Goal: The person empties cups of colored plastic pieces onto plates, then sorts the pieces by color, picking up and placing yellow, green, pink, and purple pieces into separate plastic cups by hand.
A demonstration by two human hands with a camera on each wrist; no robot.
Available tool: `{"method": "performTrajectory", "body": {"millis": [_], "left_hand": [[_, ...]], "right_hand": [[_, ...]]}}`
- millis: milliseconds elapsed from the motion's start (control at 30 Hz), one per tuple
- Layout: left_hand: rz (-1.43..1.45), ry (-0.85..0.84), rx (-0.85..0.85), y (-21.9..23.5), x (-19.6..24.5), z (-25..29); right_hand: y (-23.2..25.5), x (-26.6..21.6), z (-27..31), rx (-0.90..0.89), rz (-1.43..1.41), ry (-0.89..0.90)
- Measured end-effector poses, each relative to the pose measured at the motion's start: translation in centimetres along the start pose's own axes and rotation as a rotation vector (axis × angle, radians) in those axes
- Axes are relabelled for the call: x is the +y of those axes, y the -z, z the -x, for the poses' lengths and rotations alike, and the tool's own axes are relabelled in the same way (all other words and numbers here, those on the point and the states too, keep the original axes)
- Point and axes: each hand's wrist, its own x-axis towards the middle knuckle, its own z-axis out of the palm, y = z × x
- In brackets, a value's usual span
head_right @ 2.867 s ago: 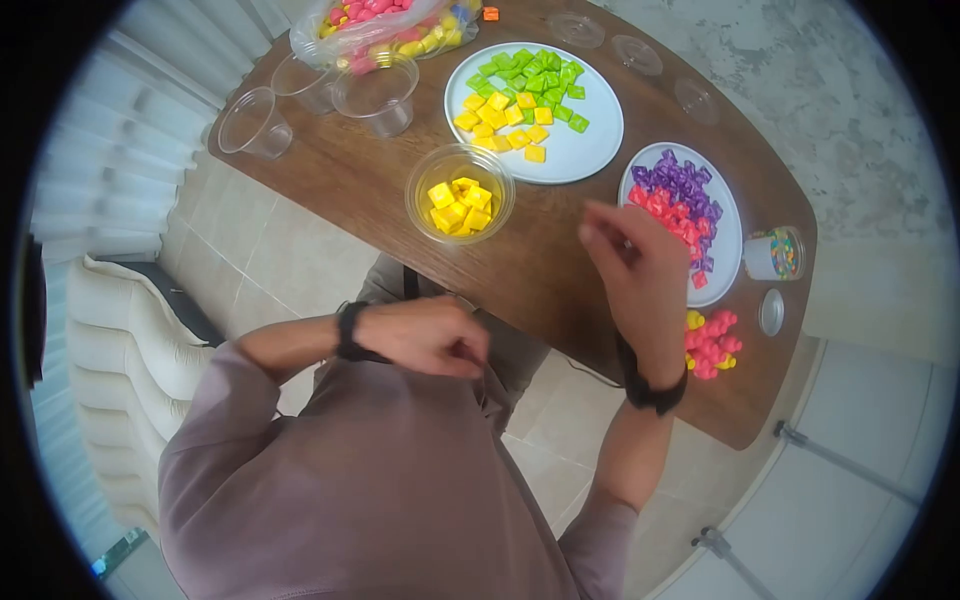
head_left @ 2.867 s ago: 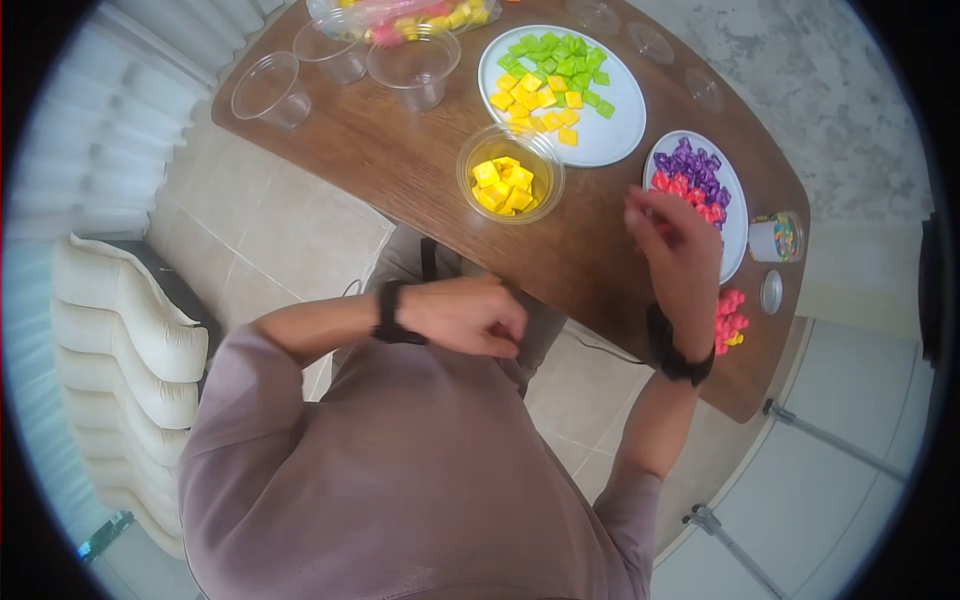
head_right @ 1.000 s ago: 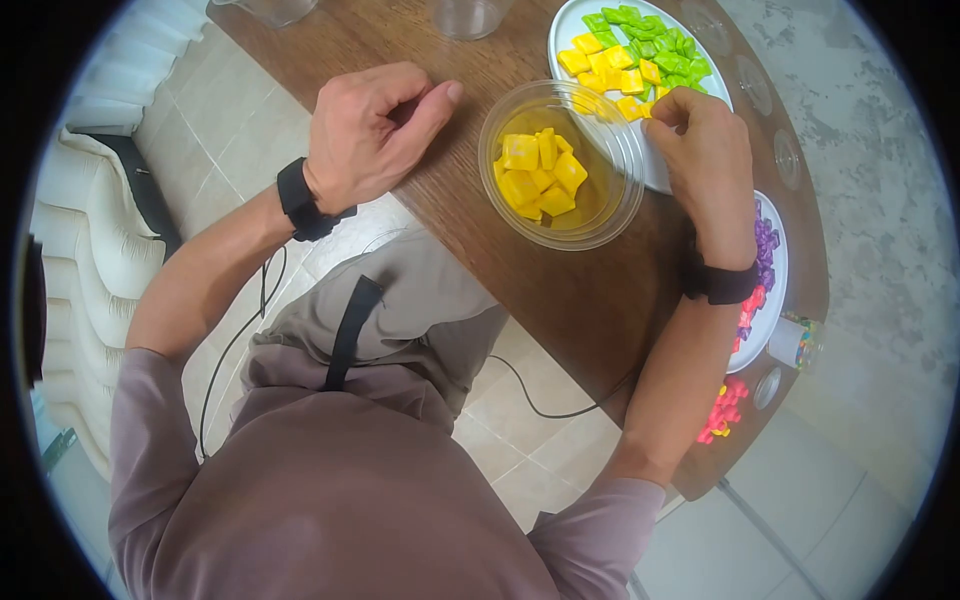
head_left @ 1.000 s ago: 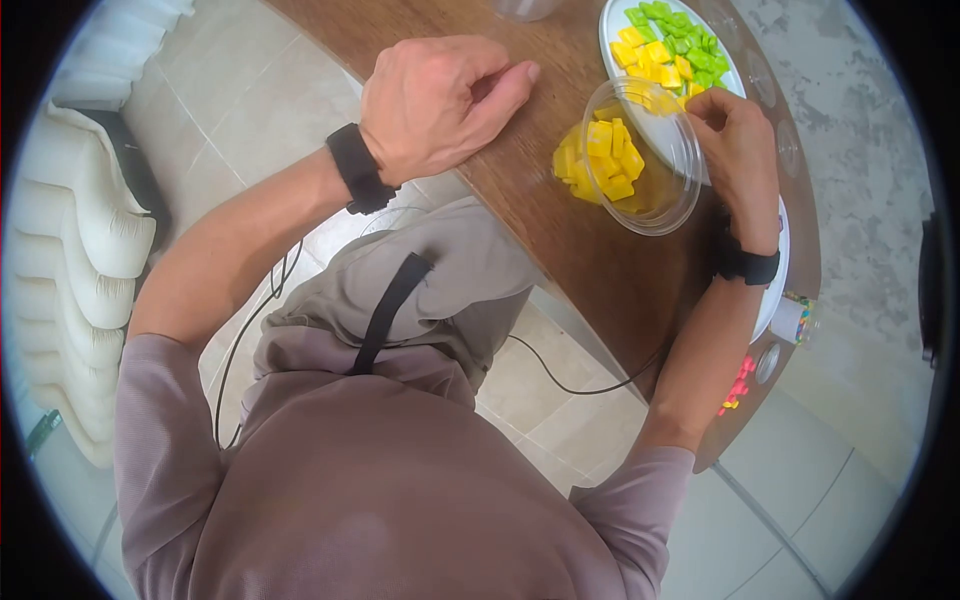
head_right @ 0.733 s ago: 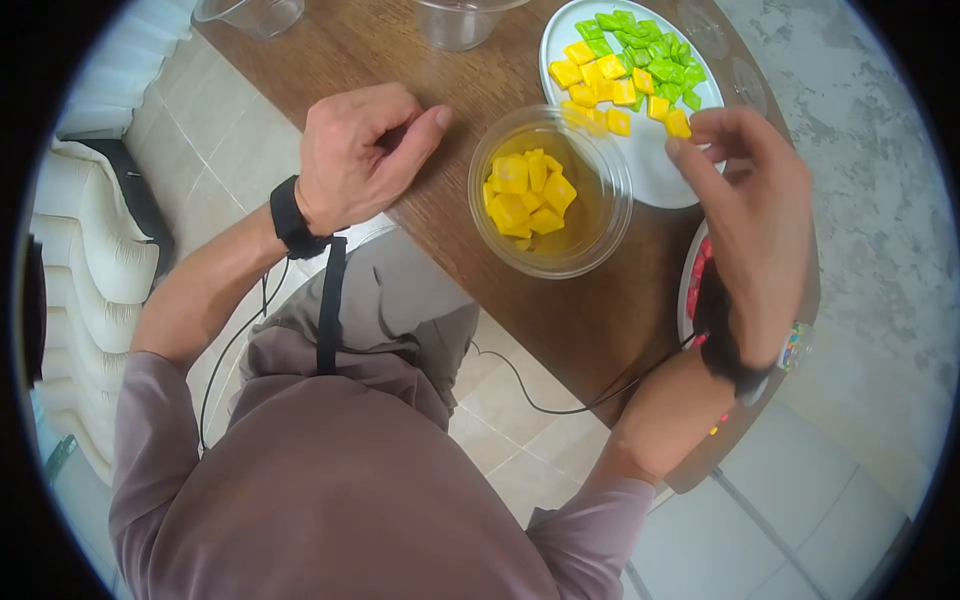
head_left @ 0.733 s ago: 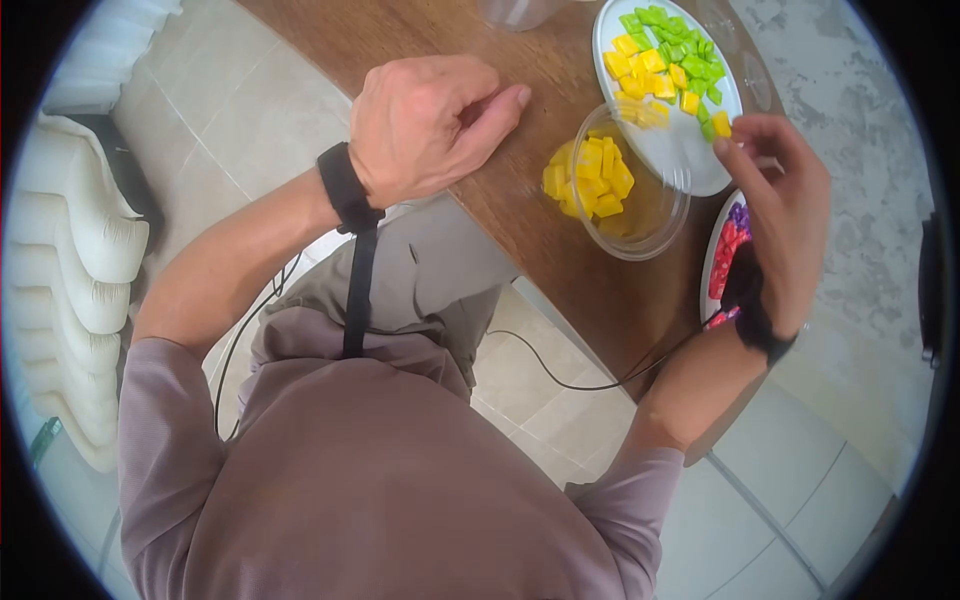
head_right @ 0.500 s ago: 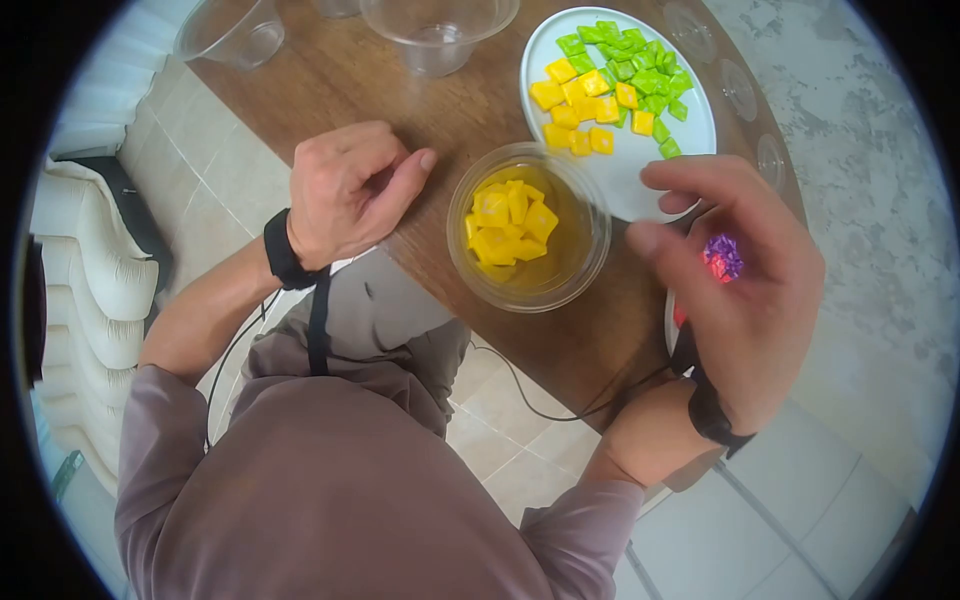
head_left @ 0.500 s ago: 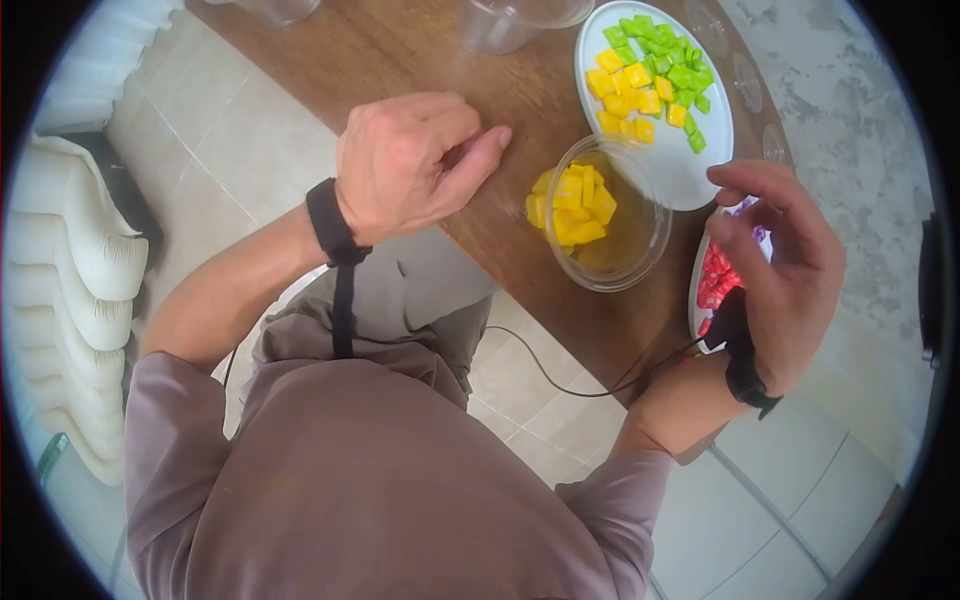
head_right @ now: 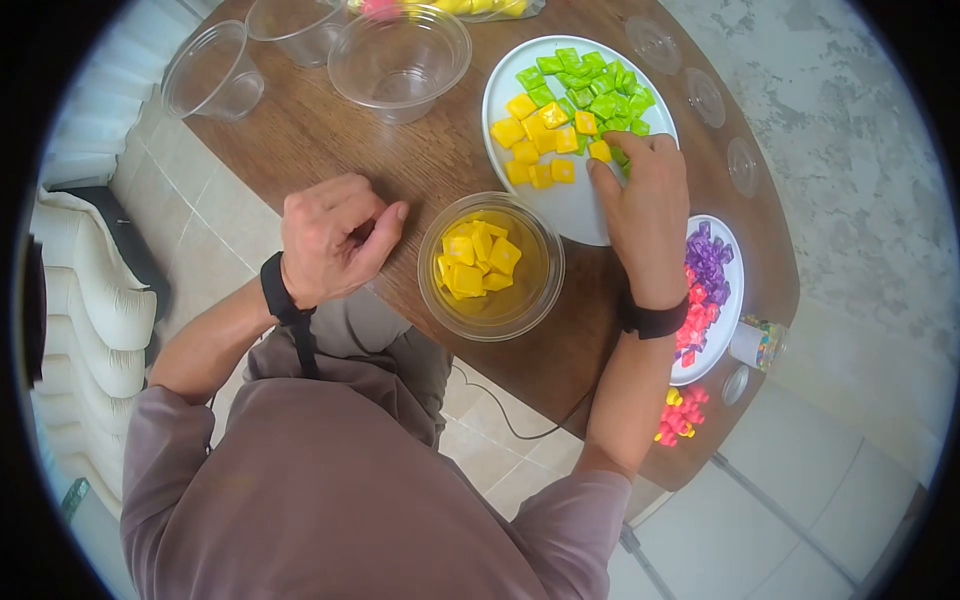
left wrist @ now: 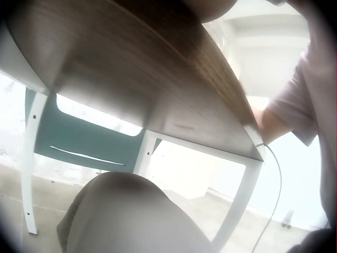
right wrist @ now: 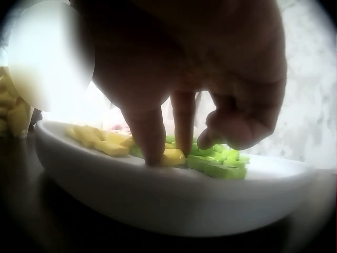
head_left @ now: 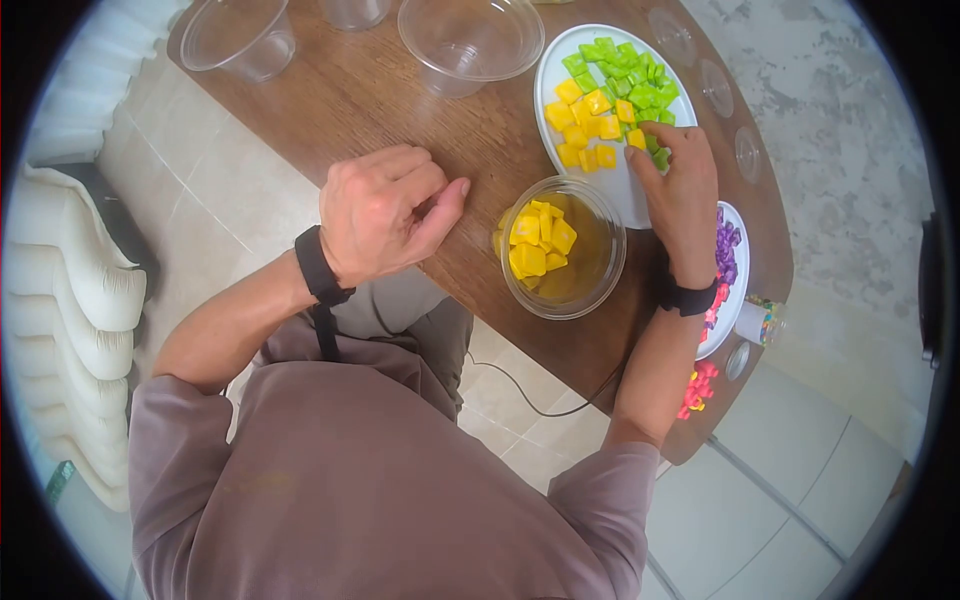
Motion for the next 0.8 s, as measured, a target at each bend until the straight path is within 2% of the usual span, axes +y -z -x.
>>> {"method": "performTrajectory", "body": {"millis": [200,300,367,400,467,533,600,667,800], "left_hand": [[-0.013,0.003,-0.013,0.1,0.0,0.0],[-0.015,0.01,-0.012,0.1,0.0,0.0],[-0.018,0.006,-0.009,0.1,-0.1,0.0],[-0.016,0.004,-0.008,0.1,-0.1,0.1],[-0.019,0.0,-0.007,0.0,-0.2,0.1],[-0.014,-0.004,-0.012,-0.1,-0.2,0.1],[-0.01,0.001,-0.003,-0.1,-0.1,0.0],[-0.013,-0.002,-0.007,-0.2,0.1,0.0],[-0.05,0.032,-0.017,-0.1,0.1,0.1]], "right_hand": [[0.6,-0.4,0.0,-0.059,-0.069,-0.021],[2.5,-1.4,0.3,-0.092,-0.1,-0.063],[5.0,-3.2,0.9,-0.084,-0.346,-0.149],[6.3,-4.2,1.5,-0.086,-0.349,-0.148],[8.4,-5.8,2.5,-0.14,-0.568,0.004],[8.7,-5.9,2.8,-0.114,-0.602,0.034],[8.6,-5.5,2.7,-0.084,-0.63,0.065],[7.5,-4.2,1.5,-0.059,-0.402,-0.047],[3.1,-1.5,0.8,-0.073,-0.361,-0.035]]}}
